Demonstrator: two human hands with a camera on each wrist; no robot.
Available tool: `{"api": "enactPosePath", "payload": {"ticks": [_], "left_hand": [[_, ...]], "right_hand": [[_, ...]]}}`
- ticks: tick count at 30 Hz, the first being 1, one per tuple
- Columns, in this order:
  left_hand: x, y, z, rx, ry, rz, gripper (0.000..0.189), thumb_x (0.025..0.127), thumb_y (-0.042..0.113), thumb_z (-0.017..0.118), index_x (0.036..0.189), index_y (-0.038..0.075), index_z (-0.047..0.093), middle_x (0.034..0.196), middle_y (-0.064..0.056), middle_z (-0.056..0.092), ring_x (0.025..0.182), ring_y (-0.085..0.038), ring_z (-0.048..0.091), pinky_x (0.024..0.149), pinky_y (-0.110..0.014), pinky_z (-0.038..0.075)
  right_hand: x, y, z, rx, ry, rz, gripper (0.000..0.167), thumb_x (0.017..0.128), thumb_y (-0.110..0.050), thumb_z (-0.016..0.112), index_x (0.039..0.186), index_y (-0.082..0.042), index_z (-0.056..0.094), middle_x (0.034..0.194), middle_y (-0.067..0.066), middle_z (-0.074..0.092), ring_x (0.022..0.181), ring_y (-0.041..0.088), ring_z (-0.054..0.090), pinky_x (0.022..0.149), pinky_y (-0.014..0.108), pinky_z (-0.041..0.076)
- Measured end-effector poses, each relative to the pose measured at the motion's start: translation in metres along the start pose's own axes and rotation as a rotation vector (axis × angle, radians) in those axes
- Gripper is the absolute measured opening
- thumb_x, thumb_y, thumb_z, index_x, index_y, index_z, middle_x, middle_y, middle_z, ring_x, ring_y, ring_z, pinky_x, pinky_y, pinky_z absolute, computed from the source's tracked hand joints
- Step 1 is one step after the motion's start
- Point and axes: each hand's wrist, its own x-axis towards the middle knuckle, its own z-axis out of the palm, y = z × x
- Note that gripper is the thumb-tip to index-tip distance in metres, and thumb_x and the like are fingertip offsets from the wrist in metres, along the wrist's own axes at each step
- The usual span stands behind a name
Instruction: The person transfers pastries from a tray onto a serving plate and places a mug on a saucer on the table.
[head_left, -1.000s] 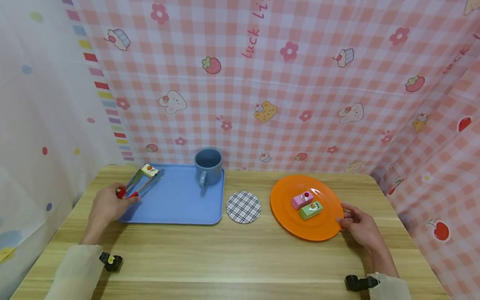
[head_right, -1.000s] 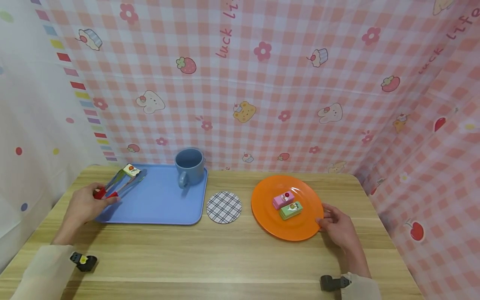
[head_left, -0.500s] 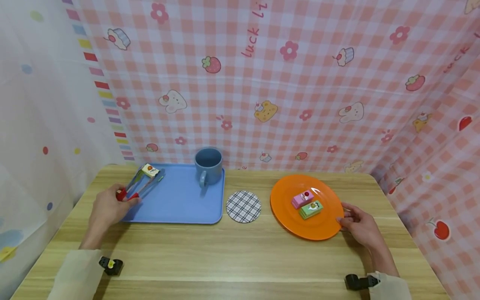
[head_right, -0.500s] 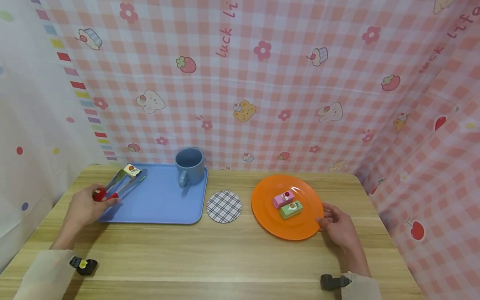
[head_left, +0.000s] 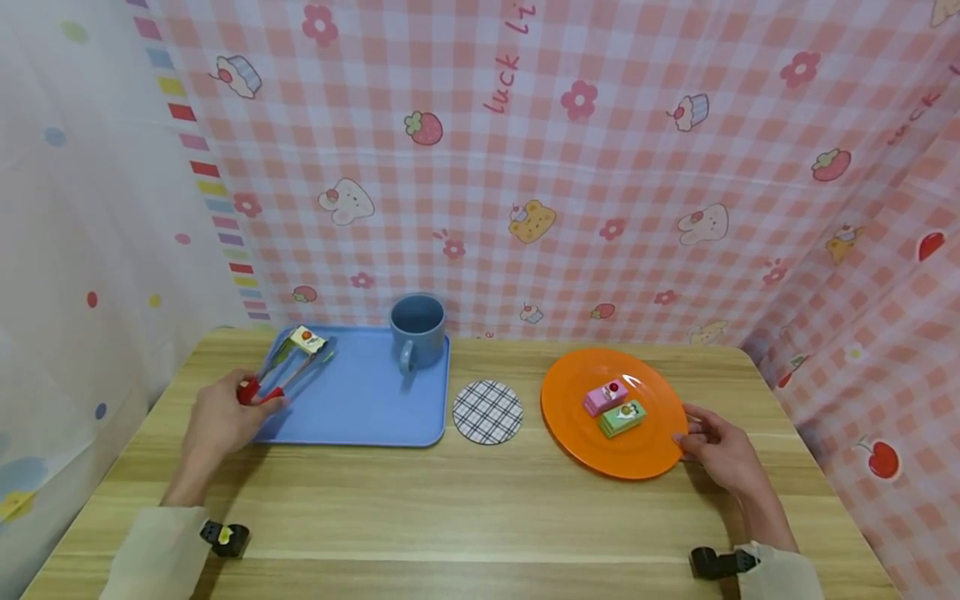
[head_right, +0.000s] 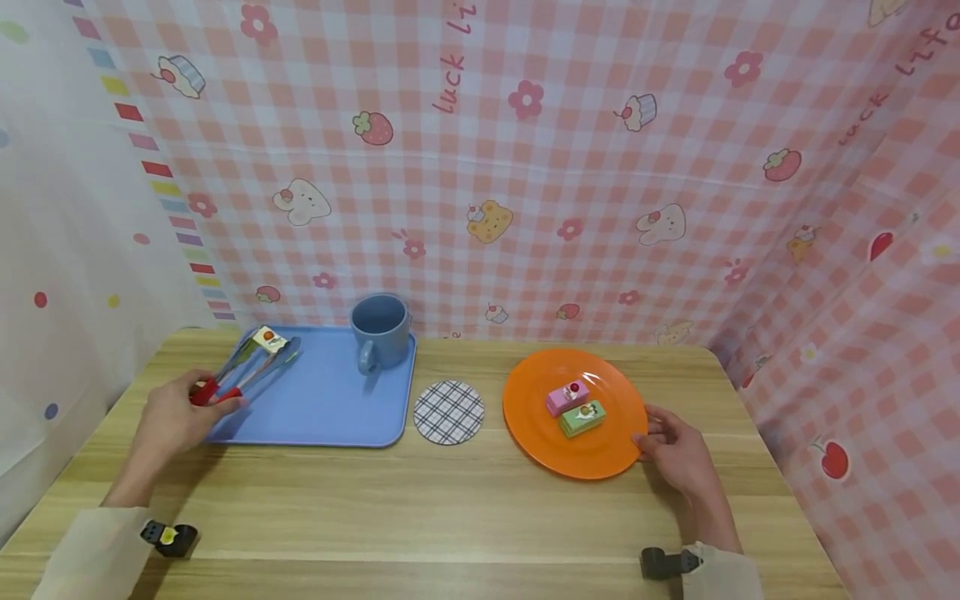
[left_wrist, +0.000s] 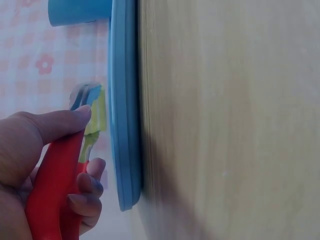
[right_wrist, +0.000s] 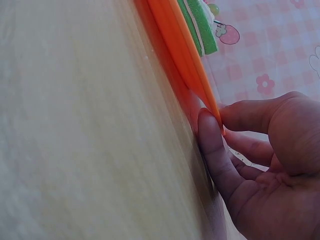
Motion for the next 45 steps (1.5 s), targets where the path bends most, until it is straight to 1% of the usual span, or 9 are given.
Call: {"api": "enactPosePath", "payload": {"ticks": [3,7,13,20,28,35,37,45], "left_hand": [[-0.002,0.001,0.001,0.003,0.002,0.018,0.067,0.089,0.035,0.079,0.135,-0.006,0.053,0.092,-0.019,0.057,0.077,-0.027,0.052,0.054,-0.03,0.036],[-0.004,0.004,0.004,-0.001,0.004,0.032,0.068,0.089,0.036,0.079,0.135,-0.006,0.053,0.09,-0.017,0.056,0.076,-0.026,0.051,0.054,-0.03,0.035],[-0.006,0.01,0.004,0.0,0.036,0.048,0.067,0.088,0.036,0.08,0.134,-0.005,0.055,0.086,-0.014,0.055,0.073,-0.024,0.049,0.054,-0.03,0.034],[-0.01,0.019,0.004,-0.005,0.055,0.075,0.064,0.088,0.033,0.081,0.133,-0.005,0.056,0.078,-0.009,0.047,0.067,-0.021,0.043,0.051,-0.029,0.031],[-0.014,0.027,0.004,-0.006,0.061,0.091,0.065,0.088,0.034,0.081,0.134,-0.004,0.056,0.08,-0.01,0.049,0.068,-0.022,0.043,0.051,-0.029,0.029],[-0.016,0.033,0.005,-0.024,0.088,0.094,0.065,0.087,0.033,0.082,0.134,-0.005,0.057,0.085,-0.015,0.056,0.072,-0.024,0.048,0.053,-0.029,0.033],[-0.018,0.034,0.005,-0.03,0.088,0.098,0.065,0.087,0.033,0.082,0.134,-0.005,0.057,0.086,-0.015,0.057,0.071,-0.024,0.048,0.053,-0.028,0.033],[-0.022,0.038,0.005,-0.056,0.082,0.135,0.068,0.089,0.036,0.08,0.135,-0.007,0.055,0.081,-0.012,0.054,0.065,-0.02,0.044,0.048,-0.028,0.032]], "right_hand": [[-0.001,0.001,0.0,0.004,0.0,0.0,0.062,0.099,-0.006,0.062,0.155,0.004,0.036,0.127,0.026,0.058,0.087,0.007,0.063,0.076,0.023,0.06],[-0.001,0.002,0.0,0.004,0.003,0.0,0.062,0.099,-0.006,0.062,0.155,0.005,0.036,0.128,0.027,0.058,0.087,0.005,0.063,0.076,0.023,0.06],[0.0,0.001,0.0,0.005,-0.002,-0.006,0.062,0.099,-0.005,0.061,0.155,0.005,0.036,0.128,0.027,0.058,0.087,0.006,0.064,0.076,0.023,0.06],[0.001,0.001,-0.001,0.004,-0.002,-0.014,0.062,0.1,-0.006,0.061,0.155,0.005,0.036,0.126,0.027,0.058,0.087,0.007,0.064,0.076,0.023,0.06],[0.0,0.001,0.0,0.01,-0.006,-0.004,0.062,0.099,-0.005,0.061,0.155,0.004,0.036,0.127,0.026,0.058,0.087,0.007,0.065,0.076,0.024,0.06],[0.001,0.001,-0.001,0.005,-0.009,-0.005,0.061,0.1,-0.005,0.061,0.155,0.004,0.036,0.126,0.026,0.058,0.086,0.007,0.064,0.077,0.024,0.06],[0.001,0.001,-0.001,0.004,-0.01,-0.004,0.061,0.1,-0.006,0.061,0.155,0.004,0.036,0.126,0.025,0.058,0.087,0.007,0.064,0.077,0.024,0.06],[0.001,0.001,-0.001,0.01,-0.01,-0.011,0.061,0.101,-0.008,0.062,0.155,0.003,0.036,0.125,0.025,0.058,0.086,0.006,0.064,0.076,0.024,0.06]]}}
